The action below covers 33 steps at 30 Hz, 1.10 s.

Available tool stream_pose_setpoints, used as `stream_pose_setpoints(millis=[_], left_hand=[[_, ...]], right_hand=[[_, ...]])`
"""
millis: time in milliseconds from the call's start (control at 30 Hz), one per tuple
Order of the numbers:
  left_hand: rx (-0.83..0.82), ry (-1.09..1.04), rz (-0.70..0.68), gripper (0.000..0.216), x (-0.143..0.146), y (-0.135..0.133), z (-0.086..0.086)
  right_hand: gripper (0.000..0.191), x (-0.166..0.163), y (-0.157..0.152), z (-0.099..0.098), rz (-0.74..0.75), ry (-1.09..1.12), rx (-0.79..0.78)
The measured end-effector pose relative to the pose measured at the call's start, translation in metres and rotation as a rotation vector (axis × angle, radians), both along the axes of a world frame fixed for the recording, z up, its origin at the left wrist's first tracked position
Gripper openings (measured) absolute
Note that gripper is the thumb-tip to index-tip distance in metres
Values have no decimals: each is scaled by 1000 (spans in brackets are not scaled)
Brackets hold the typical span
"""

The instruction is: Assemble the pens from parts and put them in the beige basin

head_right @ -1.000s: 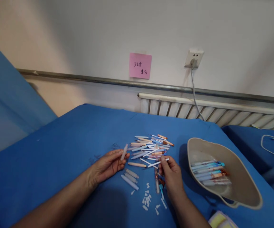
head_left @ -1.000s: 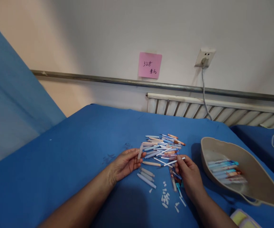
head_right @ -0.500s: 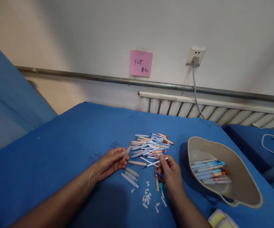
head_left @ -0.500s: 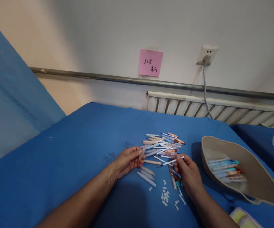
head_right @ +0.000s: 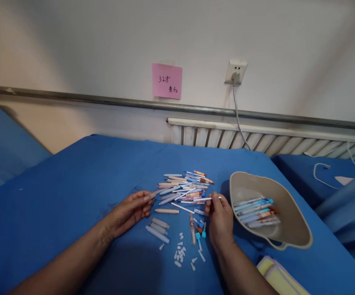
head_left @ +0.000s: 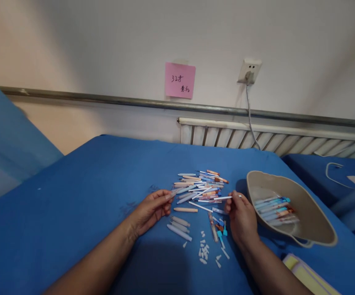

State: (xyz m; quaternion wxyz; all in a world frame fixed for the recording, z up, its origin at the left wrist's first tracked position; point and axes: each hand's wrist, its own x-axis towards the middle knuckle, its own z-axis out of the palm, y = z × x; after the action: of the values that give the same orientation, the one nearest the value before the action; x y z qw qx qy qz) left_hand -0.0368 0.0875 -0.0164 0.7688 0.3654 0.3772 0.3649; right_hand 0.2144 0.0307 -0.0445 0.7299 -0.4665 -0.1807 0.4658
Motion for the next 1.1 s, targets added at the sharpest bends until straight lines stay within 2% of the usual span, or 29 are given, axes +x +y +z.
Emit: stream_pose_setpoints(millis=[300, 533, 700, 800, 933, 1100], left_hand=[[32, 75, -57, 17, 2, 1, 3], [60, 111, -101, 19, 1, 3, 2], [110, 189, -109, 21, 2, 2, 0], [159, 248, -115, 24, 5, -1, -1], [228, 334, -144, 27, 9, -5, -1], [233, 358, -152, 30, 13, -9, -1]], right_hand=[[26, -4, 2, 8, -8, 2, -4], [28, -3, 3, 5, 7, -29, -3], [29, -6, 0, 5, 26, -117, 18], [31, -12, -6, 7, 110, -232, 44], [34, -21, -14, 11, 265, -293, 4], [33, -25, -17, 12, 310, -356, 10]])
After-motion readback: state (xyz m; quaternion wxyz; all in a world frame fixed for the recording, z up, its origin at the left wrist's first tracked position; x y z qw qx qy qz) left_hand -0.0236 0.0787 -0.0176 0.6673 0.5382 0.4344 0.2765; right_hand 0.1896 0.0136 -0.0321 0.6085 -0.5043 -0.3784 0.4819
